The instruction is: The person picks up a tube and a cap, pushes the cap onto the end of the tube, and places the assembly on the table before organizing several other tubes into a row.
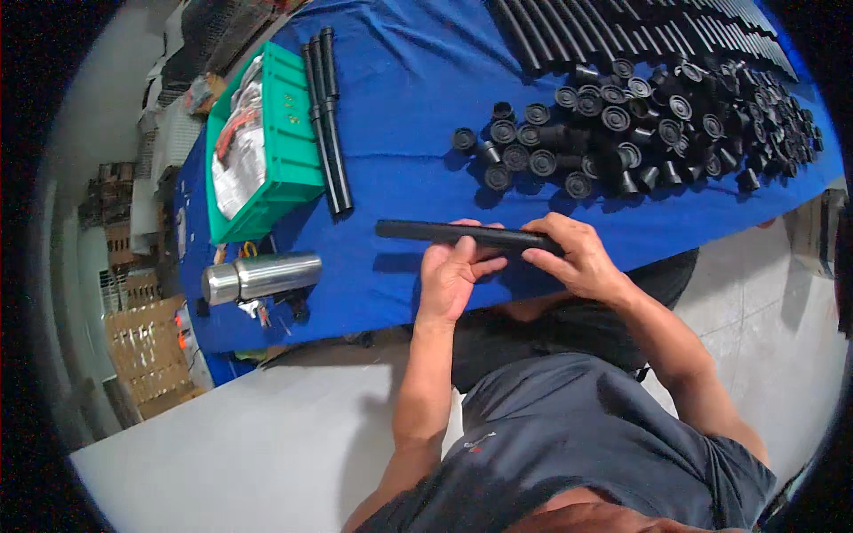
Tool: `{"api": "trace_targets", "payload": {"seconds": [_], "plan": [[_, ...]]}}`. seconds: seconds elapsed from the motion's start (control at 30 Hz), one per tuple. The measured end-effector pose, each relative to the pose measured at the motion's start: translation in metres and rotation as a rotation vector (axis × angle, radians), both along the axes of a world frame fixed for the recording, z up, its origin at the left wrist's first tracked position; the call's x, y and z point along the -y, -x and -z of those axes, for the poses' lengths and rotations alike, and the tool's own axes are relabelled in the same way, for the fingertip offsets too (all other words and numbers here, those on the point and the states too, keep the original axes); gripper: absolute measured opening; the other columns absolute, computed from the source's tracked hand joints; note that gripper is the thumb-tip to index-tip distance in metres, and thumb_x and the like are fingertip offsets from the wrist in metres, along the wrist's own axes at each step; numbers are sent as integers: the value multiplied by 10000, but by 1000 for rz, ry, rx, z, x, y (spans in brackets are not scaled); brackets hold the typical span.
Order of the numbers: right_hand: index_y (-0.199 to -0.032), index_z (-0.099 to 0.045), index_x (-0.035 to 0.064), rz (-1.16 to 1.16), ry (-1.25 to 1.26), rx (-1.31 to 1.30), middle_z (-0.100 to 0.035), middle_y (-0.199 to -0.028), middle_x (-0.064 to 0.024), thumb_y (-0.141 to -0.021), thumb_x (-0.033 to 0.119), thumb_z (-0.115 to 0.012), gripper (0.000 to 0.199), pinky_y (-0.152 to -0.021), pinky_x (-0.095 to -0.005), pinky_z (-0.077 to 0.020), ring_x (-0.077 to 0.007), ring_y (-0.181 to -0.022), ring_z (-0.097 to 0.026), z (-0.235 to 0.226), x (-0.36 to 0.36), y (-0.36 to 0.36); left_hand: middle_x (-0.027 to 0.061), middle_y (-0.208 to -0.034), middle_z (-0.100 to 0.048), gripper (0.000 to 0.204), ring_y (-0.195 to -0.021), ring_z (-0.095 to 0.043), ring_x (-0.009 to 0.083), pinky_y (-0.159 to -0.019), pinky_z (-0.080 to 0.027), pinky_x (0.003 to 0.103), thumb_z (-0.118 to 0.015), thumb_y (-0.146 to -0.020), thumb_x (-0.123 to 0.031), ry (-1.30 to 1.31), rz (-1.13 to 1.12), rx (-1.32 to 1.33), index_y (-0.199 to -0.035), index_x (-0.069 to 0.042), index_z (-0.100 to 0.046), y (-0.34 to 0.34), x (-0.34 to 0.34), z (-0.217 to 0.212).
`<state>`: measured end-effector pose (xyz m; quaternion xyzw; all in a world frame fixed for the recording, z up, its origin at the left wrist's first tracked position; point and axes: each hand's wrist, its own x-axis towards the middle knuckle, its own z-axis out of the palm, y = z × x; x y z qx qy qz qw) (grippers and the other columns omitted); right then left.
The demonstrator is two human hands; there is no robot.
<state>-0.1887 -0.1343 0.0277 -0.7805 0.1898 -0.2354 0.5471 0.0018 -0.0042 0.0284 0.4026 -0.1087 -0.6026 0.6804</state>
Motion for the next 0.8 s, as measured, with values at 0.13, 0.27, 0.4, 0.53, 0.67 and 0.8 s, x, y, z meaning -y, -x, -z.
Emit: {"api": "trace_targets", "payload": {"seconds": [0.13, 0.27, 0.4, 0.53, 0.67, 0.8], "plan": [[-1073, -617, -19, 40, 7, 50, -614, -909, -179, -871, 203, -688, 309, -747, -409, -493, -358, -844, -621, 1, 3, 1, 181, -1029, -690, 201, -911, -704, 250, -739, -591, 319, -673, -925, -160, -459, 493, 706, -993, 30, -664, 1, -4, -44], [-1079, -621, -18, 21, 2, 72, -609, -916, -171, -866, 208, -681, 316, -765, -406, -487, -350, -861, -614, -1, 4, 2, 118, -1058, -696, 186, -973, -663, 270, -806, -541, 361, -761, -799, -123, 163, 127, 1751, -958, -36, -715, -3, 1, -75], [-1089, -629, -2, -10, 7, 105, -601, -888, -152, -860, 184, -685, 300, -757, -389, -485, -333, -856, -609, -1, 6, 7, 79, -1043, -669, 377, -1026, -609, 282, -881, -477, 400, -768, -744, -152, 31, 394, 2147, -1107, -95, -684, -5, 12, -82], [-1137, -609, 4, 30, 26, 185, -602, -993, -140, -816, 111, -732, 361, -785, -365, -498, -292, -901, -621, 4, 4, 5, 73, -1004, -674, 379, -970, -626, 278, -862, -480, 386, -756, -747, -153, -63, 504, 2063, -1110, -87, -673, -8, 7, -82], [-1289, -509, 23, 189, -357, 192, -590, -1111, -130, -795, 81, -763, 559, -773, -337, -531, -213, -965, -621, 0, -5, 3, 133, -996, -673, 297, -907, -646, 327, -812, -516, 400, -741, -765, -126, -68, 275, 1985, -1046, -45, -687, -38, 10, -88], [-1313, -481, 27, 109, -335, 118, -622, -1063, -115, -843, 119, -732, 540, -714, -320, -539, -187, -844, -646, 4, -2, 3, 156, -928, -657, 334, -841, -656, 309, -774, -520, 391, -746, -790, -178, -306, -77, 2038, -1056, 9, -667, -97, 38, -86]]}}
